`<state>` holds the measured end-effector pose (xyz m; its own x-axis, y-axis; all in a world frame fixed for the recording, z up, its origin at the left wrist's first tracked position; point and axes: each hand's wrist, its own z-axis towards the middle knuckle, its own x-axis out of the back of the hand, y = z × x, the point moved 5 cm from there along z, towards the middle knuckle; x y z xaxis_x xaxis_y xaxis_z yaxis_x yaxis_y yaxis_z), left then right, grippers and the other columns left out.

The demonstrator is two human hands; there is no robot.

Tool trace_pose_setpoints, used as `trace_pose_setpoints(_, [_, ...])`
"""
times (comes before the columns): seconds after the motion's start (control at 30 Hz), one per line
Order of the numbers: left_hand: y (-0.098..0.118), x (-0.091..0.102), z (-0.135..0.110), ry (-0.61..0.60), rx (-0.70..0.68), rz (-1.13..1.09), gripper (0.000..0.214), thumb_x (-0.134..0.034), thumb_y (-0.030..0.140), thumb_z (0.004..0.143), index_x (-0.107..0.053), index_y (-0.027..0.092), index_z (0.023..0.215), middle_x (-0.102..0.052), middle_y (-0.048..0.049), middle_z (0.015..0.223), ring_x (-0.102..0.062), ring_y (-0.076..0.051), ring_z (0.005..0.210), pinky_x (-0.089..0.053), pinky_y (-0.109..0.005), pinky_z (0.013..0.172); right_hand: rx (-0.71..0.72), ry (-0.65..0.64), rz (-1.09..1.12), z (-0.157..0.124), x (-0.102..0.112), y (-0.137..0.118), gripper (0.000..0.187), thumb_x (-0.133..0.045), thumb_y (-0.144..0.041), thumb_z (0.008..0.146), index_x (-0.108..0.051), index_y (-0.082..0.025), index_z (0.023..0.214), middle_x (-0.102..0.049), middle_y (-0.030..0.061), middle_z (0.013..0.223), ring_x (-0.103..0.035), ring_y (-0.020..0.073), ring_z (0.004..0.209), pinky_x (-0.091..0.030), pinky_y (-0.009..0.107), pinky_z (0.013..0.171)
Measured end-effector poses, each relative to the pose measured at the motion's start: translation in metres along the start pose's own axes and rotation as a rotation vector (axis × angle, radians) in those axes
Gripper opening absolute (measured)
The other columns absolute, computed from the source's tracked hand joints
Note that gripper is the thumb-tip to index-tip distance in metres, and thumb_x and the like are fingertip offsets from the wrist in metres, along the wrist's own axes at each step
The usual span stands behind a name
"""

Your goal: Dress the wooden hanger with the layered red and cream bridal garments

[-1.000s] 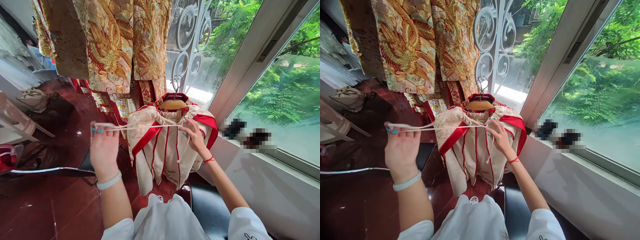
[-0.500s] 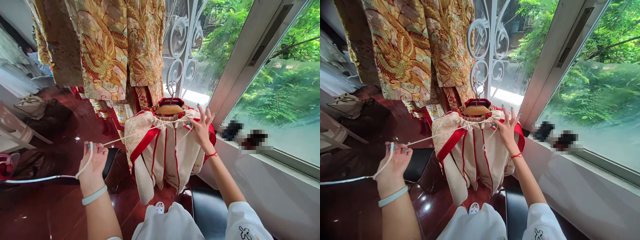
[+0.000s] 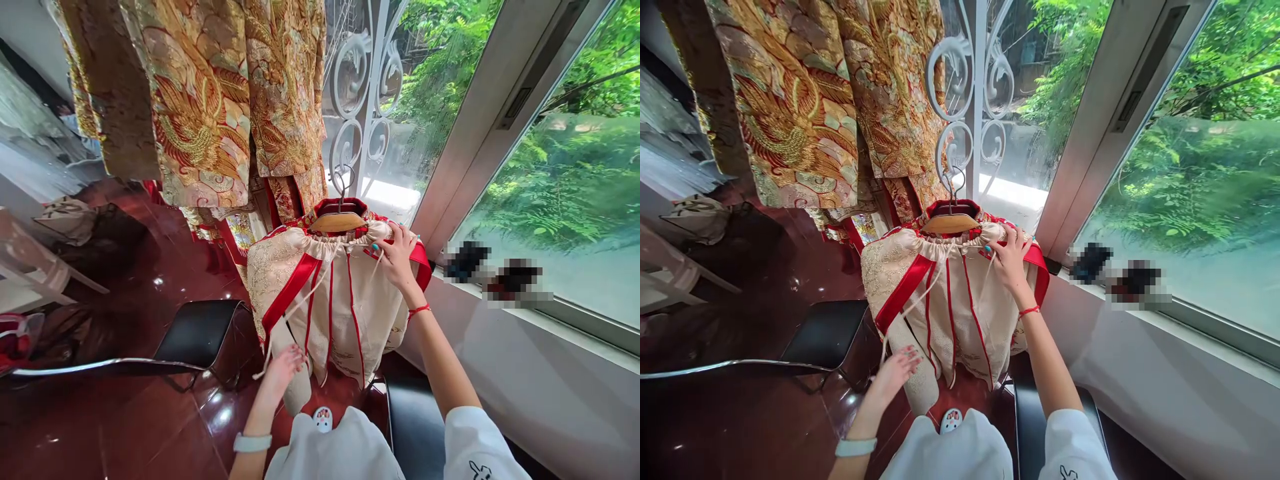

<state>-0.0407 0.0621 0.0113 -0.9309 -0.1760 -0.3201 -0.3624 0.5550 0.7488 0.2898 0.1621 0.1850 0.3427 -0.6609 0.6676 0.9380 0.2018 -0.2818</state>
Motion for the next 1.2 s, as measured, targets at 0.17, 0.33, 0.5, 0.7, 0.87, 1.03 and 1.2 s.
trace_pose_setpoints(0.17, [0.045, -0.062, -0.020, -0.202, -0.481, 0.341, 0.016, -0.066, 0.026, 0.073, -0.066, 0.018, 0.087, -0.067, -0.0047, 0.083, -0.065, -0.019, 0.080, -0.050, -0.030, 0.077, 0.009, 0.023, -0.028, -0.003, -0.001, -0.003, 0.031, -0.046, -0.015, 0.089, -0.073, -0.027, 0.095, -0.039, 0.0093, 0.152, -0.027, 0.0374, 0.142, -0.019, 0.079, 0.107])
trace_pose_setpoints(0.33, [0.115, -0.146, -0.015, -0.199, -0.829, 0.468, 0.033, -0.063, 0.024, 0.080, -0.058, 0.020, 0.112, -0.064, -0.0115, 0.123, -0.062, -0.021, 0.111, -0.048, -0.034, 0.097, 0.000, 0.040, -0.034, -0.006, 0.000, -0.005, 0.033, -0.044, -0.012, 0.087, -0.073, -0.026, 0.095, -0.041, 0.0114, 0.150, -0.027, 0.0394, 0.143, -0.020, 0.080, 0.106])
trace_pose_setpoints(0.5, [0.122, -0.189, 0.010, -0.206, -0.824, 0.433, 0.021, -0.065, 0.031, 0.086, -0.055, 0.019, 0.100, -0.063, -0.0018, 0.090, -0.060, -0.013, 0.079, -0.046, -0.024, 0.073, -0.010, 0.027, -0.054, -0.011, 0.000, -0.007, 0.037, -0.045, -0.007, 0.081, -0.074, -0.026, 0.095, -0.039, 0.0100, 0.152, -0.028, 0.0395, 0.142, -0.020, 0.079, 0.106])
trace_pose_setpoints(0.7, [0.152, -0.182, 0.002, -0.391, -0.677, 0.184, 0.040, -0.069, 0.046, 0.080, -0.041, 0.020, 0.068, -0.029, 0.0104, 0.056, -0.024, -0.004, 0.045, -0.019, -0.018, 0.043, 0.028, 0.032, -0.070, -0.005, 0.017, -0.019, 0.038, -0.044, -0.008, 0.085, -0.074, -0.028, 0.096, -0.044, 0.0081, 0.148, -0.033, 0.0365, 0.139, -0.022, 0.077, 0.108])
trace_pose_setpoints(0.87, [0.176, -0.173, 0.000, -0.489, -0.581, 0.071, 0.041, -0.077, 0.038, 0.068, -0.040, 0.020, 0.066, -0.026, 0.0125, 0.053, -0.019, -0.002, 0.043, -0.015, -0.016, 0.040, 0.157, 0.126, -0.146, -0.008, 0.041, -0.035, 0.033, -0.048, -0.008, 0.089, -0.074, -0.028, 0.093, -0.054, 0.0074, 0.137, -0.041, 0.0313, 0.128, -0.035, 0.059, 0.109])
trace_pose_setpoints(1.03, [0.164, -0.164, 0.014, -0.458, -0.484, 0.098, 0.036, -0.077, 0.034, 0.069, -0.045, 0.018, 0.067, -0.026, 0.0133, 0.052, -0.019, -0.001, 0.041, -0.013, -0.014, 0.039, 0.148, -0.025, -0.107, -0.024, 0.029, -0.033, 0.039, -0.047, -0.002, 0.087, -0.076, -0.027, 0.097, -0.066, 0.0099, 0.116, -0.054, 0.0258, 0.098, -0.047, 0.042, 0.090])
trace_pose_setpoints(1.2, [0.164, -0.168, 0.007, -0.617, -0.344, 0.097, 0.030, -0.064, 0.024, 0.083, -0.041, 0.018, 0.065, -0.026, 0.0113, 0.054, -0.019, -0.001, 0.040, -0.016, -0.013, 0.037, 0.061, -0.252, 0.328, -0.026, 0.020, -0.038, 0.053, -0.037, -0.001, 0.083, -0.072, -0.024, 0.117, -0.070, 0.0065, 0.104, -0.063, 0.0202, 0.091, -0.051, 0.033, 0.082])
